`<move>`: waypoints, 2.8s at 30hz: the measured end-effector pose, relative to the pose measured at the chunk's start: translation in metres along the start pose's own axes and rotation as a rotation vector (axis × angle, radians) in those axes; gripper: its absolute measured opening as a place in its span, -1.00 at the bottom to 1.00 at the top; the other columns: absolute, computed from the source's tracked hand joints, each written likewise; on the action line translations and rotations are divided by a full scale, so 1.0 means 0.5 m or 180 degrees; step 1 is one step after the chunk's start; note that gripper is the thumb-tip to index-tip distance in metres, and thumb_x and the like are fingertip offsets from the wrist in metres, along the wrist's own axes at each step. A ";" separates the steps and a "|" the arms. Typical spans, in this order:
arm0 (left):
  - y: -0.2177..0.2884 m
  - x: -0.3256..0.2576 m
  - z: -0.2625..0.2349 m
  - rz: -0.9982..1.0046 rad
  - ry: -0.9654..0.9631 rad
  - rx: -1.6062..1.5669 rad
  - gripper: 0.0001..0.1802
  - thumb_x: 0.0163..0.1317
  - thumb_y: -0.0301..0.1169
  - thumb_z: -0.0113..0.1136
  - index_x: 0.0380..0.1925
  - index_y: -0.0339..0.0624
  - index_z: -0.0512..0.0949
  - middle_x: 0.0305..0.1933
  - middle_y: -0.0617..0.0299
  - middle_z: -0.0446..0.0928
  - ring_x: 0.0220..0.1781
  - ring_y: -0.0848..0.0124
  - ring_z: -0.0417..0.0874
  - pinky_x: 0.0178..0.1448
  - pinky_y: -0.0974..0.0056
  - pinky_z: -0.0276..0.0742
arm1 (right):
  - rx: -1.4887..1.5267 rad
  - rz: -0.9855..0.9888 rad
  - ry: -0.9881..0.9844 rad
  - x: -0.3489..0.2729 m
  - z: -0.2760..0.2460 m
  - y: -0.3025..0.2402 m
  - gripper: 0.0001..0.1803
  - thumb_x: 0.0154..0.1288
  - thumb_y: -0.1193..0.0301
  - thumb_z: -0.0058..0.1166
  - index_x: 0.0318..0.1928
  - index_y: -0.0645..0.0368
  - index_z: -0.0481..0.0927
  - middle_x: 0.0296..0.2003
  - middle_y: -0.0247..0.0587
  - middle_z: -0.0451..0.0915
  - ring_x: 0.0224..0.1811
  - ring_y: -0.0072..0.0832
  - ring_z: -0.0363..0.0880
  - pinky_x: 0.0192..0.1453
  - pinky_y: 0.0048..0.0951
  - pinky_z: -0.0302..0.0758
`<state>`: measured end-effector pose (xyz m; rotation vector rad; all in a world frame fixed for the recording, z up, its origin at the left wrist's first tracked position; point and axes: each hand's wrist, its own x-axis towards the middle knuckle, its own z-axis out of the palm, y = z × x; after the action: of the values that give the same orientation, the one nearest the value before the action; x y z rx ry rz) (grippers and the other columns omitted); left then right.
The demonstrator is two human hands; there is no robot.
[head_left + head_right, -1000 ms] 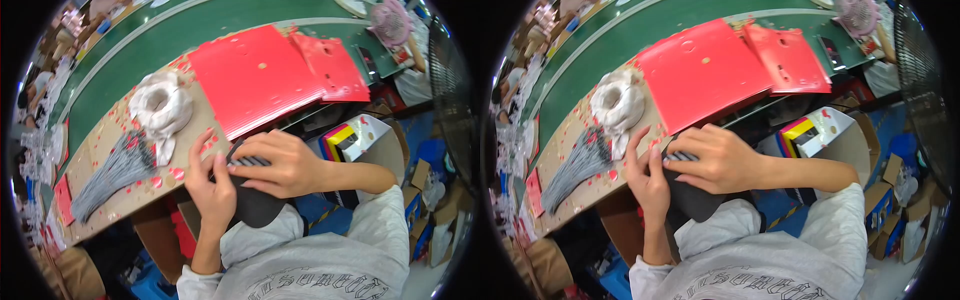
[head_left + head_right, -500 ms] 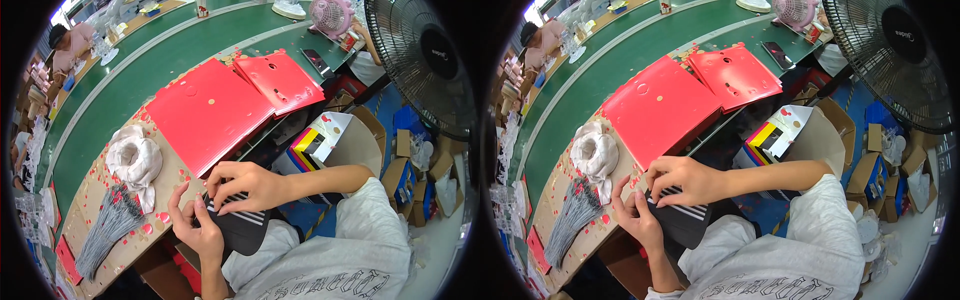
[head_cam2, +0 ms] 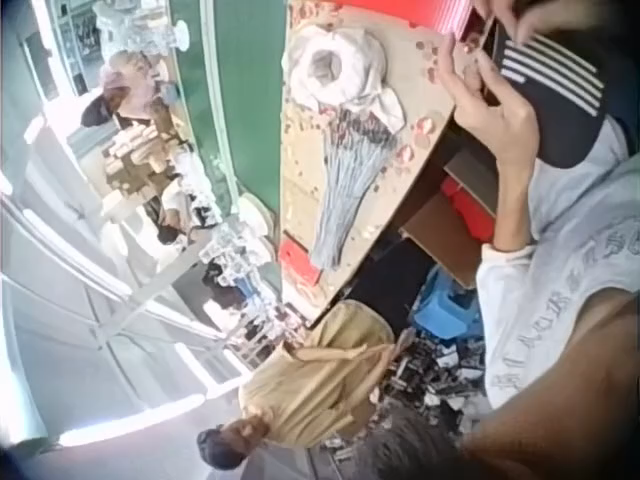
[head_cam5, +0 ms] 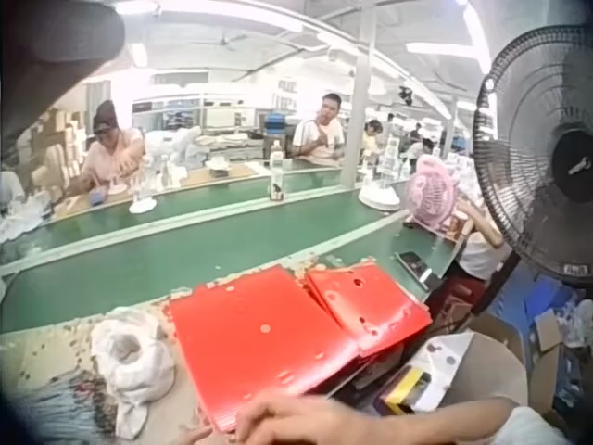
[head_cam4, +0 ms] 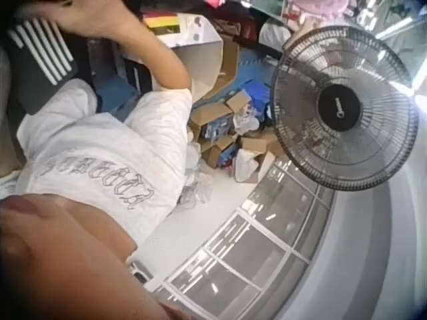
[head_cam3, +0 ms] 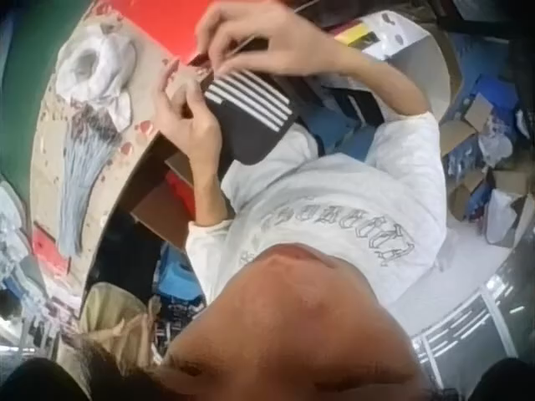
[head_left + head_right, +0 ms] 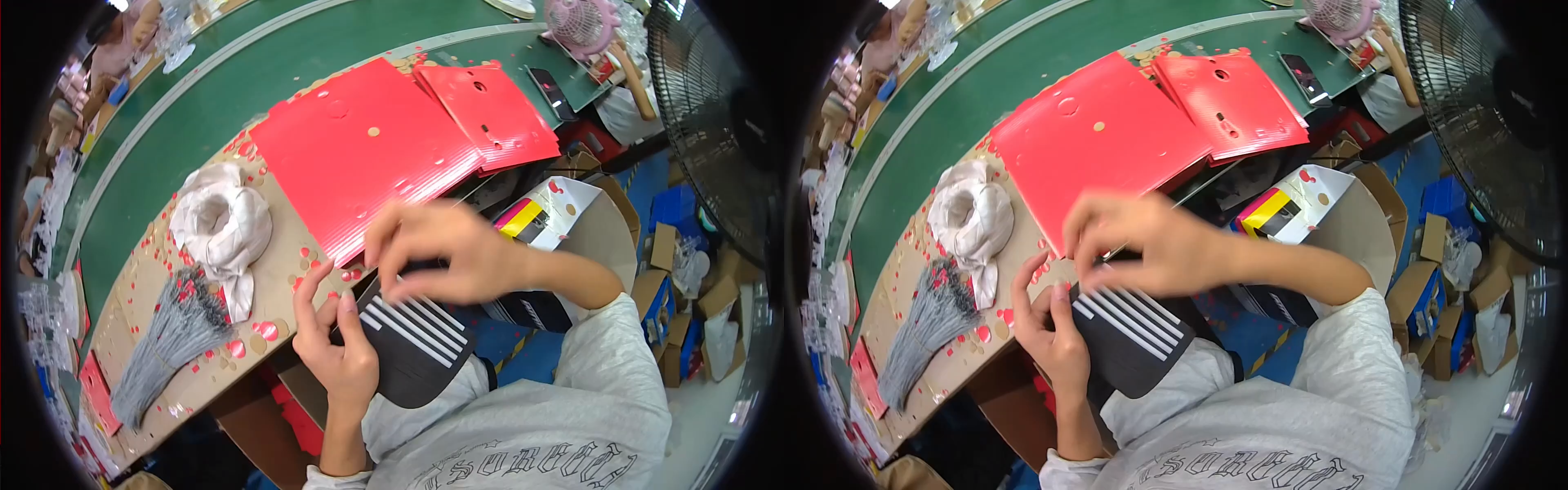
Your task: Assembling red folders by inserting grey components on a factory assembly line.
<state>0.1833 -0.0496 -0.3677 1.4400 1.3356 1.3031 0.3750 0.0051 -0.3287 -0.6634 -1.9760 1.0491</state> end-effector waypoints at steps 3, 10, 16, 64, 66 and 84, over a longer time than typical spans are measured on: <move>0.003 0.004 0.009 0.0062 -0.0433 0.0405 -0.38 0.25 -0.68 0.05 0.36 -0.31 0.29 -0.74 0.22 0.31 -0.71 0.53 0.26 -0.52 0.39 0.21 | -0.0858 0.0306 0.0305 0.077 -0.088 0.039 -0.87 0.16 0.42 0.31 -0.33 0.21 0.68 -0.13 -0.21 0.60 -0.06 -0.38 0.61 0.08 -0.38 0.50; -0.013 0.029 0.054 0.0345 -0.0655 0.1327 -0.24 0.27 -0.53 0.12 0.47 -0.27 0.11 -0.77 0.08 0.40 -0.77 0.17 0.46 -0.59 0.10 0.37 | -0.1228 0.0435 -0.0762 0.160 -0.098 0.125 -0.88 0.23 0.41 0.27 -0.32 0.21 0.69 -0.04 -0.24 0.58 0.01 -0.37 0.60 0.05 -0.32 0.59; -0.001 0.028 0.061 0.0535 -0.0581 0.1999 -0.36 0.28 -0.57 0.08 0.40 -0.21 0.29 -0.73 0.01 0.41 -0.72 0.14 0.49 -0.53 0.08 0.34 | -0.1399 0.0512 -0.0875 0.174 -0.083 0.130 -0.85 0.24 0.38 0.26 -0.34 0.21 0.68 -0.07 -0.23 0.57 0.03 -0.31 0.57 0.18 -0.28 0.50; -0.020 0.024 0.075 0.0921 -0.0432 0.2912 -0.22 0.14 -0.51 0.13 0.44 -0.30 0.21 -0.73 0.08 0.43 -0.76 0.18 0.50 -0.62 0.09 0.43 | -0.3115 0.0447 0.0006 0.287 -0.231 0.201 -0.46 0.17 0.06 0.28 0.02 0.18 0.58 -0.03 -0.07 0.64 0.06 -0.23 0.57 0.38 -0.22 0.25; -0.026 0.023 0.075 0.0970 -0.0426 0.2900 -0.21 0.14 -0.51 0.13 0.44 -0.30 0.21 -0.73 0.08 0.43 -0.76 0.18 0.50 -0.62 0.10 0.42 | -0.3130 0.0528 -0.0007 0.292 -0.233 0.205 -0.43 0.11 0.00 0.30 0.01 0.09 0.57 -0.03 -0.09 0.64 0.08 -0.25 0.55 0.43 -0.17 0.13; 0.049 -0.019 -0.030 0.0771 -0.0410 0.1238 -0.94 0.20 -0.64 0.17 -0.34 -0.33 0.59 -0.52 0.06 0.58 -0.59 0.19 0.58 -0.47 0.25 0.43 | -0.3365 0.1718 0.0994 0.118 -0.651 0.244 -0.55 0.45 0.06 -0.06 0.20 -0.05 0.60 0.04 -0.10 0.64 0.10 -0.25 0.58 0.31 -0.30 0.34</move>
<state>0.1741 -0.0645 -0.3430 1.9695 1.4136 1.1124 0.6220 0.2544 -0.2955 -1.8617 -2.0052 0.0364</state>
